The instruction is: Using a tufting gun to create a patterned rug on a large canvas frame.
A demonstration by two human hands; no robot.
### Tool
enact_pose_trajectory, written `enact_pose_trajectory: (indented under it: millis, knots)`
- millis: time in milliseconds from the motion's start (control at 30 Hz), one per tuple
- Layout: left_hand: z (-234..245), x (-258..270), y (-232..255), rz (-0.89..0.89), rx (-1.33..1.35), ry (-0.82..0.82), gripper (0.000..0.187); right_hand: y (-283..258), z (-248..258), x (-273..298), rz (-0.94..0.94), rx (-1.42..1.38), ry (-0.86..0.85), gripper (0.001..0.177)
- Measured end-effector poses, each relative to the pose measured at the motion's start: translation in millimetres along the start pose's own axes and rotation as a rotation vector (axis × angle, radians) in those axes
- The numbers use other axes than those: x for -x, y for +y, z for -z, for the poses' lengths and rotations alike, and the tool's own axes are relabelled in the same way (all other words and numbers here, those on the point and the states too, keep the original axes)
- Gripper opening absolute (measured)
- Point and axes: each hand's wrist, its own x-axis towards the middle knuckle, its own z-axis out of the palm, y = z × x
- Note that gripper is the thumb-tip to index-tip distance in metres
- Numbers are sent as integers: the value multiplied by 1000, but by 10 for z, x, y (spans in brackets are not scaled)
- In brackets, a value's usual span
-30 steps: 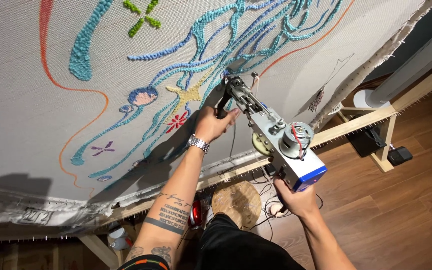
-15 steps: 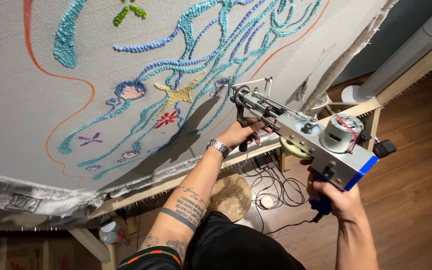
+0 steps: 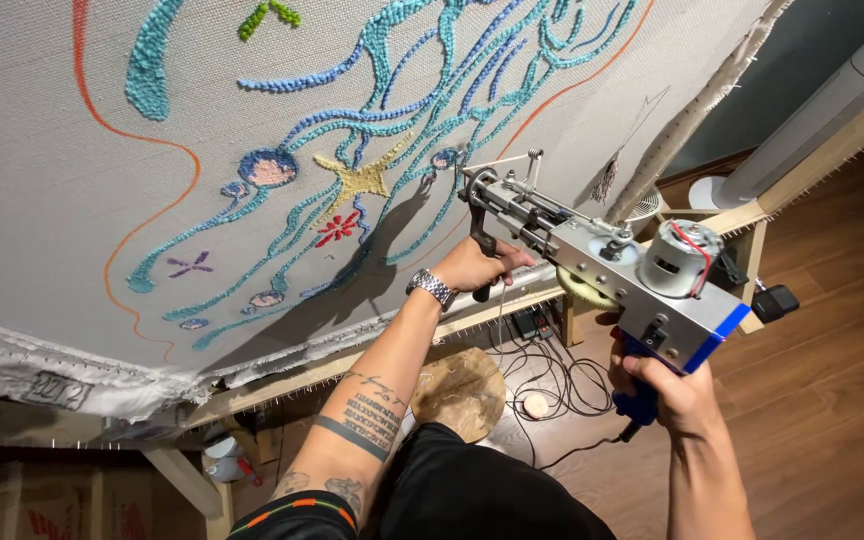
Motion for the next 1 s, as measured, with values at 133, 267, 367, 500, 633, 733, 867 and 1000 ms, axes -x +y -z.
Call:
enact_pose_trajectory:
  millis: [133, 267, 367, 500, 633, 733, 867, 1000]
  knots:
    - [68, -108, -248, 48, -66, 5, 17, 181, 33, 26, -17, 0, 29, 4]
    - [57, 6, -148, 111, -45, 43, 21, 247, 31, 26, -36, -16, 37, 6]
    - [39, -60, -367, 67, 112, 84, 23, 240, 7, -11, -40, -56, 10, 7]
    - [39, -117, -583, -42, 405, 40, 19, 118, -41, -37, -38, -126, 4, 12]
    - [-23, 88, -180, -82, 310, 49, 18, 276, 123, 52, -44, -69, 20, 15]
    - [4, 95, -141, -84, 247, 65, 16, 200, 42, 30, -34, 39, 53, 12]
    - [27, 91, -124, -66, 173, 79, 15, 77, -101, 2, -42, -71, 14, 10]
    - [60, -115, -421, -62, 127, 93, 13, 114, -83, 3, -71, -107, 5, 18]
